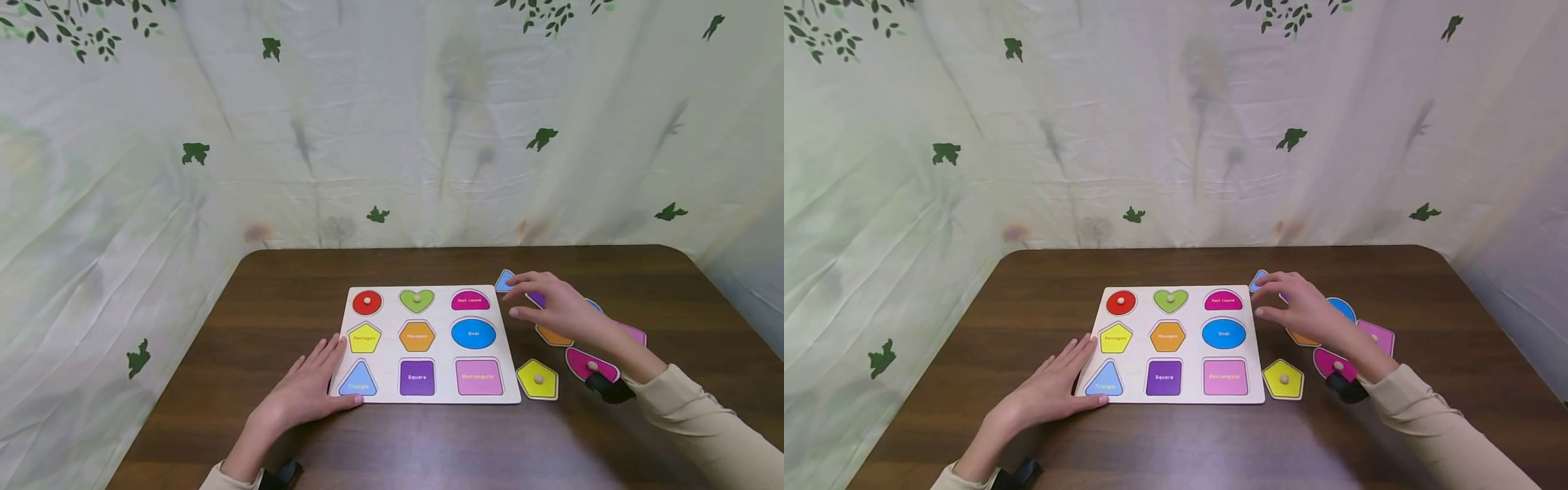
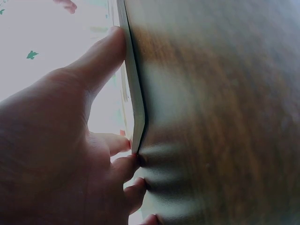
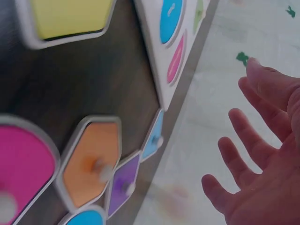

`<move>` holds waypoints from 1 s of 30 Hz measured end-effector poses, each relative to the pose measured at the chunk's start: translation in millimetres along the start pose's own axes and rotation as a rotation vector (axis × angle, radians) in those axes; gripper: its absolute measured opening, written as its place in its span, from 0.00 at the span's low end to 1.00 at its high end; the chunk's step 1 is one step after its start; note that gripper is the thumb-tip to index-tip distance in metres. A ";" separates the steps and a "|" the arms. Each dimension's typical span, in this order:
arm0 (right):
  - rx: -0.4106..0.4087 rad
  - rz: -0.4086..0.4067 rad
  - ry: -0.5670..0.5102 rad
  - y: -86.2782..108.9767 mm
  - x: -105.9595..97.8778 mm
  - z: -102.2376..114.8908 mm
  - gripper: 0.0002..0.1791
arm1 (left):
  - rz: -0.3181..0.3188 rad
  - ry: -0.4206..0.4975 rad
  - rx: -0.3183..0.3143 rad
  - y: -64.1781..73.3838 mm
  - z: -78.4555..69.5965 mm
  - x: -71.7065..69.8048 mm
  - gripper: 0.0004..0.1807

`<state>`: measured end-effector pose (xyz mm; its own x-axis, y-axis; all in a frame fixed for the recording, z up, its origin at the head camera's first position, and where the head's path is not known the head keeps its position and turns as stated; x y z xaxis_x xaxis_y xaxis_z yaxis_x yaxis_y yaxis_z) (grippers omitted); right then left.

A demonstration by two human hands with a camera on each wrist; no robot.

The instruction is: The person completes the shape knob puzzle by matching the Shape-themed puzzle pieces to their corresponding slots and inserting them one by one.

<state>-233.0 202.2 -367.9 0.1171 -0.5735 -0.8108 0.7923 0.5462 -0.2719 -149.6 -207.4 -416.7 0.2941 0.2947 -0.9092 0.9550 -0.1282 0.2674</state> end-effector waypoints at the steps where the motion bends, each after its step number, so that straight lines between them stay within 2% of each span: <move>1: 0.012 0.002 -0.002 3.8 -1.6 -0.7 0.12 | 0.001 0.001 0.000 0.0 0.1 0.0 0.60; 5: 0.042 0.006 -0.011 18.4 -7.7 -5.1 0.10 | 0.002 0.000 -0.001 -0.1 0.4 0.3 0.60; 12: 0.039 0.008 0.016 45.1 -14.7 -15.5 0.09 | 0.005 0.000 0.001 -0.1 -0.3 0.8 0.60; 19: -0.044 0.033 0.078 70.1 -22.0 -26.6 0.11 | 0.002 -0.001 0.018 -0.2 -0.1 -0.1 0.59; 22: -0.063 0.071 0.114 78.3 -24.4 -32.3 0.13 | 0.001 -0.001 0.024 -0.6 0.2 0.0 0.59; 26: -0.040 0.117 0.122 89.6 -26.4 -38.2 0.13 | 0.002 -0.004 0.027 -1.3 1.3 0.9 0.59; 30: -0.017 0.125 0.095 100.3 -24.7 -43.9 0.13 | 0.001 -0.006 0.025 -1.4 1.2 0.5 0.60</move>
<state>-182.7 298.0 -398.0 0.1563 -0.4407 -0.8839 0.7651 0.6200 -0.1738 -150.8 -208.3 -417.9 0.2945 0.2885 -0.9111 0.9536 -0.1518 0.2601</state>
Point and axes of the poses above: each hand's wrist, its own y-axis away from the middle knuckle, its own x-axis out of the palm, z = x × y, the point moved 3 cm from there along -y, towards the middle knuckle, and after that the axes turned 9 degrees about -x, right-handed, at the moved point
